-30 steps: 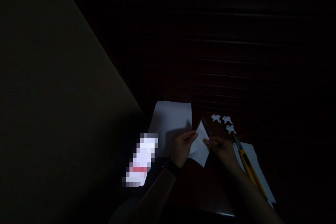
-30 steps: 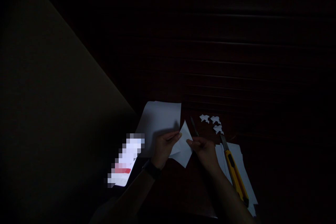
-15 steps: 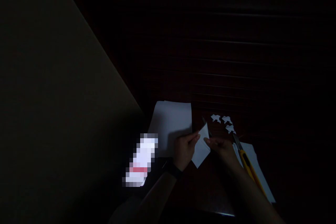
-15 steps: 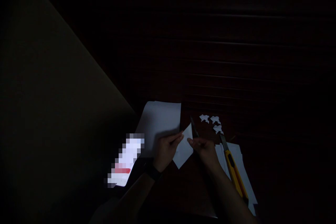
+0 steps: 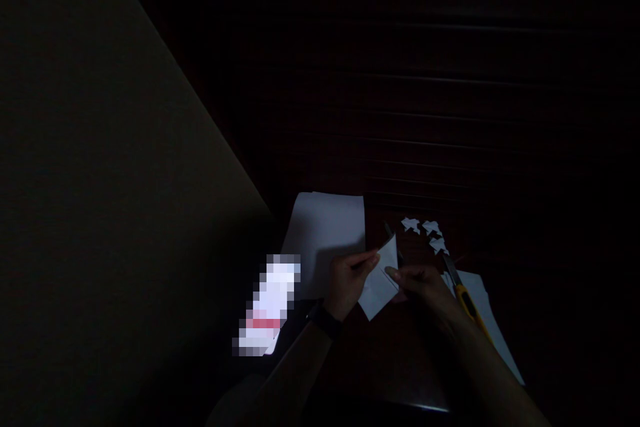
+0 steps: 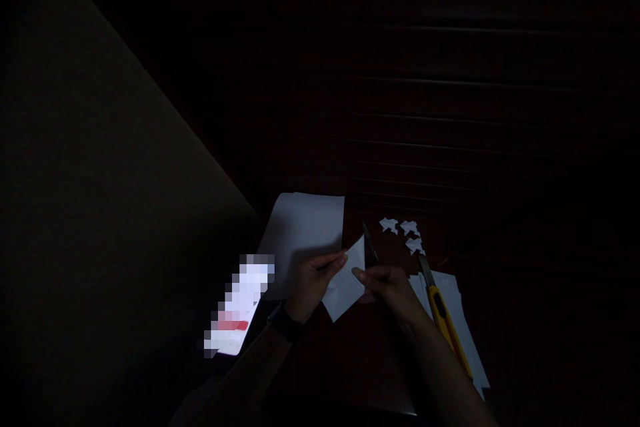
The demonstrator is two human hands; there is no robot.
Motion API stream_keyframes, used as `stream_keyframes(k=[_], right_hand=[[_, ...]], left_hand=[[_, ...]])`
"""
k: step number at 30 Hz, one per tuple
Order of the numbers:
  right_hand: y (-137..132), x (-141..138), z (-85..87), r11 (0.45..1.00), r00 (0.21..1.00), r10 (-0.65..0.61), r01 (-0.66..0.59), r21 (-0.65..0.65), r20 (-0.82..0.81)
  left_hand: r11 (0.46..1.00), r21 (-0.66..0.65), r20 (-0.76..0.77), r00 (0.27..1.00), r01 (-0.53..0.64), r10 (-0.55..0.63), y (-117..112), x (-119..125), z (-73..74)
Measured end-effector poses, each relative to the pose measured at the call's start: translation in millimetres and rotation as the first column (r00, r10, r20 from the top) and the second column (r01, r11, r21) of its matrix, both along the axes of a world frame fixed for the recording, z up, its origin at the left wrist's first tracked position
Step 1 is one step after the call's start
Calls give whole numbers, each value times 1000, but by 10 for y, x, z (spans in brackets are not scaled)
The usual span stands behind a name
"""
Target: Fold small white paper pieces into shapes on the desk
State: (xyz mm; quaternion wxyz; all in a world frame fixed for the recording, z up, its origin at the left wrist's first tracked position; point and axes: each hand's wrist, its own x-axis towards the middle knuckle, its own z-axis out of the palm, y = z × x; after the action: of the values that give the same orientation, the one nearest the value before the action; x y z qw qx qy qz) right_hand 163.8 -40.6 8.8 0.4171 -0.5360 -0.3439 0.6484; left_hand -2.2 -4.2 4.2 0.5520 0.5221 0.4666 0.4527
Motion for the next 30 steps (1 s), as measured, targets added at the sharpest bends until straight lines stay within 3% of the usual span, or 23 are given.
stream_keyframes(k=[5,15,21,25,30], right_hand=[[0,42,-13,998,991,61,-63,12,121],[18,-31,108,998,967,38,-49,38,251],[15,-31,55,997,954,-8,-16,80,300],[11,-14,53,995,971,24,-46,89,236],[-2,23,137,994,995,10,-20,104,104]], left_hand=[[999,42,-30,999,-25,26,-14,18,-3],[996,79,-95,994,-41,48,-14,9,-4],[995,77,-106,992,-58,66,-6,9,-25],[995,84,-90,994,-52,60,-6,15,-28],[993,25,-100,989,114,-111,-29,26,-15]])
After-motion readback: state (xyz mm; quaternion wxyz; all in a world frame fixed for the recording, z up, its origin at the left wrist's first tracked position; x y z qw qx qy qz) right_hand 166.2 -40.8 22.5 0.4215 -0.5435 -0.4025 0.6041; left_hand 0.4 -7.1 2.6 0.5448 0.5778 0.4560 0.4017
